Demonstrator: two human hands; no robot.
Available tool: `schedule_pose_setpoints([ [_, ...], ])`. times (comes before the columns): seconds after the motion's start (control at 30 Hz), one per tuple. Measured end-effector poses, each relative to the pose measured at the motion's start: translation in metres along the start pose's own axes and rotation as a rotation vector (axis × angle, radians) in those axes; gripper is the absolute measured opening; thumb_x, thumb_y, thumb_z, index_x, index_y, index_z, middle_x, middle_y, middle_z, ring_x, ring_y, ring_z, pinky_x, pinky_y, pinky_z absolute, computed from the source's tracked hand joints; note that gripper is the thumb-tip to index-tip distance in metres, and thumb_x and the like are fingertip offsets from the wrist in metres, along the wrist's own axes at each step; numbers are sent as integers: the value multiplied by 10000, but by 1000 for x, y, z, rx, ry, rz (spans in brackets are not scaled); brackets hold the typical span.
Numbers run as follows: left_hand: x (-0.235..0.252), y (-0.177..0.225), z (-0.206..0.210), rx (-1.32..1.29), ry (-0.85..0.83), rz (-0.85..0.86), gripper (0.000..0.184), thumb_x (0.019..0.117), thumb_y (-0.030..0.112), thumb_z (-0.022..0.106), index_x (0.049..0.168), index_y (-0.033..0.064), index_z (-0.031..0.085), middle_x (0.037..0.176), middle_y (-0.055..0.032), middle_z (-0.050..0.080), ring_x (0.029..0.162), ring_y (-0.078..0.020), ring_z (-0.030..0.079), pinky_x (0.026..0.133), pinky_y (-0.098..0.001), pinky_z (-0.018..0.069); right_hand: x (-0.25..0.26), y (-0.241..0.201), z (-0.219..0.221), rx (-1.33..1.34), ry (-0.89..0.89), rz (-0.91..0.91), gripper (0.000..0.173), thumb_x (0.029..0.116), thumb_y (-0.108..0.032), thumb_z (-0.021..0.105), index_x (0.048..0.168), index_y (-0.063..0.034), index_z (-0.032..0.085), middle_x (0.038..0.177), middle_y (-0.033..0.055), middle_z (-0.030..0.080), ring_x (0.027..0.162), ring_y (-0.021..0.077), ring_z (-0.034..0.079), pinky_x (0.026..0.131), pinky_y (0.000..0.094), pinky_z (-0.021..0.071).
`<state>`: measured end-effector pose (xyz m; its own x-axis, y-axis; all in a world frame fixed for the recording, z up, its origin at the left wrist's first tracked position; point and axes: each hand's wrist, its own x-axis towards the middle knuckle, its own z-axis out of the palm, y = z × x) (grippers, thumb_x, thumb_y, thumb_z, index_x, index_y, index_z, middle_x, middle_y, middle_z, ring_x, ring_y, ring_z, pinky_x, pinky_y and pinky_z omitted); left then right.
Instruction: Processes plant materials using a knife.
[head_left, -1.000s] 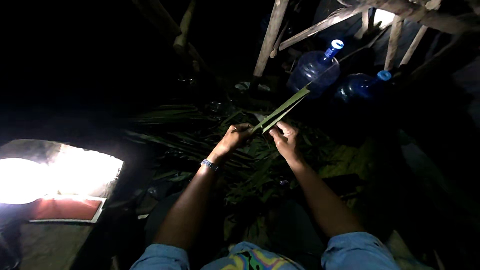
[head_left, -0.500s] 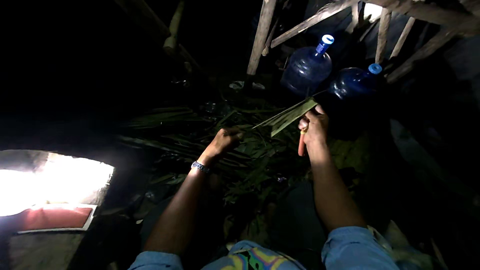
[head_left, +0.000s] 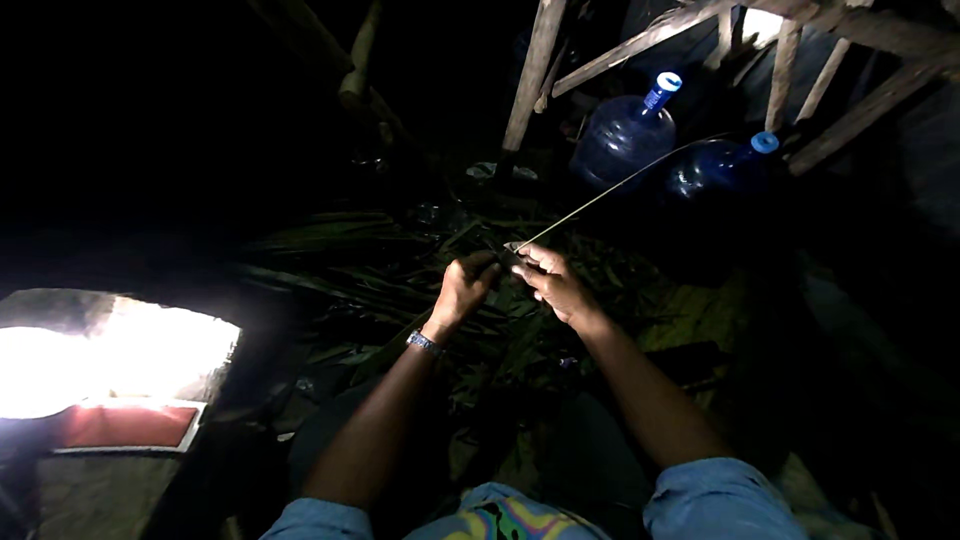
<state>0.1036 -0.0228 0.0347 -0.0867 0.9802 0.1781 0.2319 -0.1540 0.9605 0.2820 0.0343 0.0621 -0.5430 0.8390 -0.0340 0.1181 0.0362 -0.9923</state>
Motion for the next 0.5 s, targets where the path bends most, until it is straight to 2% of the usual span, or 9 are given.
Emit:
schedule_pose_setpoints([
  [0.07,0,-1,4,50,22,30,172,1038,113,576,1017,28,724,791,-46,681,618,-89,604,606,-281,539,-1,-2,2,17,76,-32,242,1000,-15,592,1223,-56,675,925,16,699,599,9,517,480,156,383],
  [0.17,0,-1,5,210,43,-1,212,1039,190,592,1126,76,748,867,-75,731,705,-184,675,707,-456,573,-2,-6,-2,44,195,-51,137,1008,-27,571,1089,-38,682,801,2,674,511,0,449,448,152,361],
  [0.3,-5,3,5,326,39,-46,222,1032,234,614,1148,111,758,863,-74,743,739,-221,701,743,-507,569,0,-11,-31,194,340,-64,139,1024,-14,523,1062,-58,649,800,23,659,442,13,404,402,154,353],
  [0.4,-6,5,2,346,24,-65,217,1031,237,618,1148,126,763,869,-65,750,755,-215,708,756,-510,567,2,-11,-59,322,489,-86,173,1018,-2,482,1086,-60,631,793,13,661,420,3,403,381,146,358],
  [0.5,-5,3,-2,297,5,-89,208,1030,214,617,1142,110,759,871,-72,744,743,-205,696,749,-489,567,-3,-11,-82,367,599,-86,239,1060,-35,445,1248,-80,586,799,-6,618,411,3,380,370,136,346],
])
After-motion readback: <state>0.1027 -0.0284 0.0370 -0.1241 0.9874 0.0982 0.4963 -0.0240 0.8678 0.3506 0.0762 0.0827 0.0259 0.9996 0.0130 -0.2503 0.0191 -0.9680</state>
